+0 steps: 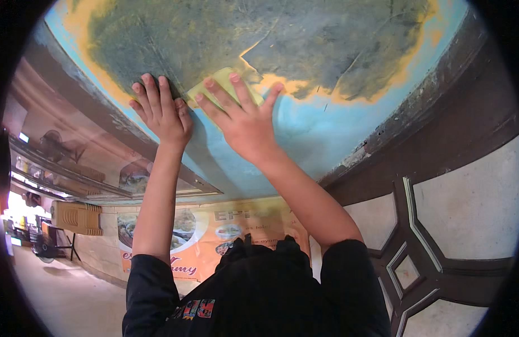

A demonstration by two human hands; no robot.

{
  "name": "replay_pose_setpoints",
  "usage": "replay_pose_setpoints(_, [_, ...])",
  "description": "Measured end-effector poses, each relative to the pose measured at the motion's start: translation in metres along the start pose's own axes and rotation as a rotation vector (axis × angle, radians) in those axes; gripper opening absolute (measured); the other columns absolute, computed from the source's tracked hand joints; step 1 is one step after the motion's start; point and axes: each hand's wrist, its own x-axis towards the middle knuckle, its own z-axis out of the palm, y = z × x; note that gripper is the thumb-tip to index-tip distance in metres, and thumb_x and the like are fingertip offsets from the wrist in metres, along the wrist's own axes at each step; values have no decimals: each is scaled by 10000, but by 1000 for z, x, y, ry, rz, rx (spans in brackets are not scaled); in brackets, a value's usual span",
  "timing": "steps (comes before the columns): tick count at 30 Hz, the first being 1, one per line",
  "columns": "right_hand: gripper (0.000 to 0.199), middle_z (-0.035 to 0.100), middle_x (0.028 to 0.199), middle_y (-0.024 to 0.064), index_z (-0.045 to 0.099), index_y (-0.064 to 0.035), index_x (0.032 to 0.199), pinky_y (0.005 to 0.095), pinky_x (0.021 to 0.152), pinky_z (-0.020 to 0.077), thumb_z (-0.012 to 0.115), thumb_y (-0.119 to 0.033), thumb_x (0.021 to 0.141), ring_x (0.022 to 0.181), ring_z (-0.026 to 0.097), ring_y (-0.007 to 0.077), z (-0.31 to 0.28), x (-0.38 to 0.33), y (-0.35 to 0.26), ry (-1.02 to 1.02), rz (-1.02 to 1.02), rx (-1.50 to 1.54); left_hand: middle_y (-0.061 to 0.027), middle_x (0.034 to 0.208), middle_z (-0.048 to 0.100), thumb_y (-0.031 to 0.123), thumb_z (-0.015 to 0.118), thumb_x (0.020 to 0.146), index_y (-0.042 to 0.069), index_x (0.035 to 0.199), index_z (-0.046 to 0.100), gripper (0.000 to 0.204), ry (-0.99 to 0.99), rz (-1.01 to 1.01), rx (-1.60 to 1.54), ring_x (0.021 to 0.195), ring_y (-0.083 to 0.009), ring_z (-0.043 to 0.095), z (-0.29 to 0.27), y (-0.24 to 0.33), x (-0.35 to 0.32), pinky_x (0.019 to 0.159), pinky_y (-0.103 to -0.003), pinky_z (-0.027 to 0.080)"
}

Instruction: Cleaning a mural on the ceiling with a yellow sponge.

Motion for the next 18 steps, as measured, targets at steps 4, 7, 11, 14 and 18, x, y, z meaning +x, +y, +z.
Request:
replay_pose_setpoints(4, [697, 387, 1468, -74, 516, -357, 1326, 748, 979, -119, 572, -25, 716, 1411, 230, 293, 11, -17, -1, -25, -98, -61, -129, 1489, 339, 265, 332, 968, 108, 1395, 438, 467, -23, -6, -1, 1426, -325, 188, -3, -4, 1, 1150, -497, -2])
replay_pose_setpoints(7, [712, 375, 1475, -60, 504, -354, 1339, 751, 974, -121, 572, -30, 709, 1413, 222, 308, 5, -15, 5, -36, -42, -78, -115, 1493, 338, 260, 335, 967, 118, 1395, 440, 463, -1, -1, 5, 1425, -320, 193, -4, -10, 1, 1150, -498, -2])
replay_pose_setpoints(11, [720, 332, 1503, -33, 491, -337, 1354, 748, 970, -131, 570, -30, 708, 1411, 213, 335, 8, -5, -6, -20, 10, -69, -106, 1493, 341, 258, 329, 969, 124, 1391, 445, 458, 3, -8, 2, 1423, -318, 201, -3, -9, 0, 1151, -499, 6])
replay_pose_setpoints(14, [718, 315, 1513, -23, 490, -332, 1356, 748, 967, -134, 566, -25, 711, 1414, 201, 342, 14, -13, -7, -32, -14, -65, -110, 1489, 346, 255, 326, 969, 121, 1386, 450, 456, 6, -7, 2, 1422, -321, 206, -1, -9, 0, 1151, -499, 8])
replay_pose_setpoints(18, [732, 303, 1519, -22, 491, -328, 1356, 750, 965, -134, 572, -6, 703, 1418, 187, 342, 3, -2, -6, -21, 26, -52, -115, 1482, 358, 251, 322, 969, 116, 1377, 460, 451, 2, -8, 18, 1419, -324, 212, -3, -11, 0, 1151, -498, 10])
